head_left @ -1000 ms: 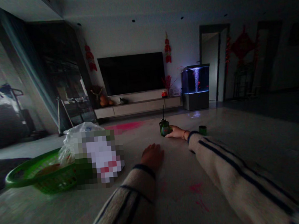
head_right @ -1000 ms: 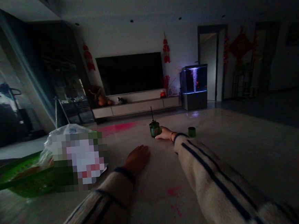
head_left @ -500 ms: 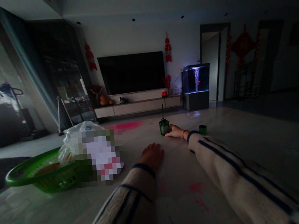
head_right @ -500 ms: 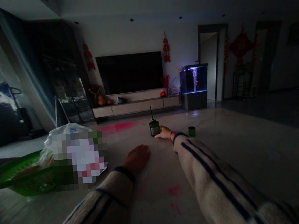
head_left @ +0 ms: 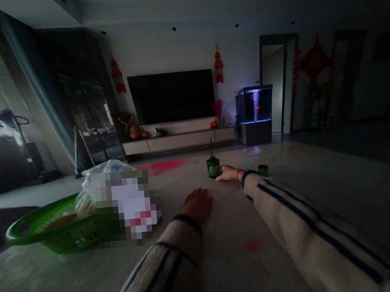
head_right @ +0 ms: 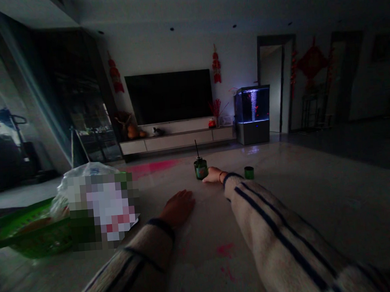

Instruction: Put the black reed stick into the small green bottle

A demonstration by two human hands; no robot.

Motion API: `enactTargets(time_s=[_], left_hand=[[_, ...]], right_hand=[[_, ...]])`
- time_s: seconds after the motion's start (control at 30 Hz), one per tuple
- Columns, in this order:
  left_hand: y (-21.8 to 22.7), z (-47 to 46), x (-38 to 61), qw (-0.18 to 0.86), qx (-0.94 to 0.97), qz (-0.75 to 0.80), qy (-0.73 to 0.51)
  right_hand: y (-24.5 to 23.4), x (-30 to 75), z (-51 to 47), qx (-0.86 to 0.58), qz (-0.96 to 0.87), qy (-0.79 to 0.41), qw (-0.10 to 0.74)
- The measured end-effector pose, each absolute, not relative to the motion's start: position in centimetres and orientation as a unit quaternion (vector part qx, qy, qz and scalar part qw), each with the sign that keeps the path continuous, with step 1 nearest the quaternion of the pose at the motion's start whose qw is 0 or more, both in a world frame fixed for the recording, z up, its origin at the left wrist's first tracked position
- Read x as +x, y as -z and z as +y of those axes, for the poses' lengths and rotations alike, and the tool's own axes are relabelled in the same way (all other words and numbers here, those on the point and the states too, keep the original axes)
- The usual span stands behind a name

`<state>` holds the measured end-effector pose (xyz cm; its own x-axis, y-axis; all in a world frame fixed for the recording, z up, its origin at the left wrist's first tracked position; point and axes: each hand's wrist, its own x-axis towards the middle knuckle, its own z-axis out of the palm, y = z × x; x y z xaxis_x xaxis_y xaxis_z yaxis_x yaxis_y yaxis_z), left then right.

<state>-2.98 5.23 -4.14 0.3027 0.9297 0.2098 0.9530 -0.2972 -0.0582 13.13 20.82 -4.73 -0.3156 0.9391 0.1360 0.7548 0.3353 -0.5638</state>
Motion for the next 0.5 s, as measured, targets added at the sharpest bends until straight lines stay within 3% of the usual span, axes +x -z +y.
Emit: enactTargets(time_s=[0.3,0.5], left_hand=[[3.9,5.1,-2.9,0.097,-0.804,-0.585,0.051],[3.8,5.3,-3.1,0.090,-0.807,-0.581,0.061]], right_hand=[[1.7,15.2,17.9,-0.564,-0.816,-0.104,0.077],[1.4,17.5,16.6,-0.567,-0.813,-0.111,0.069]])
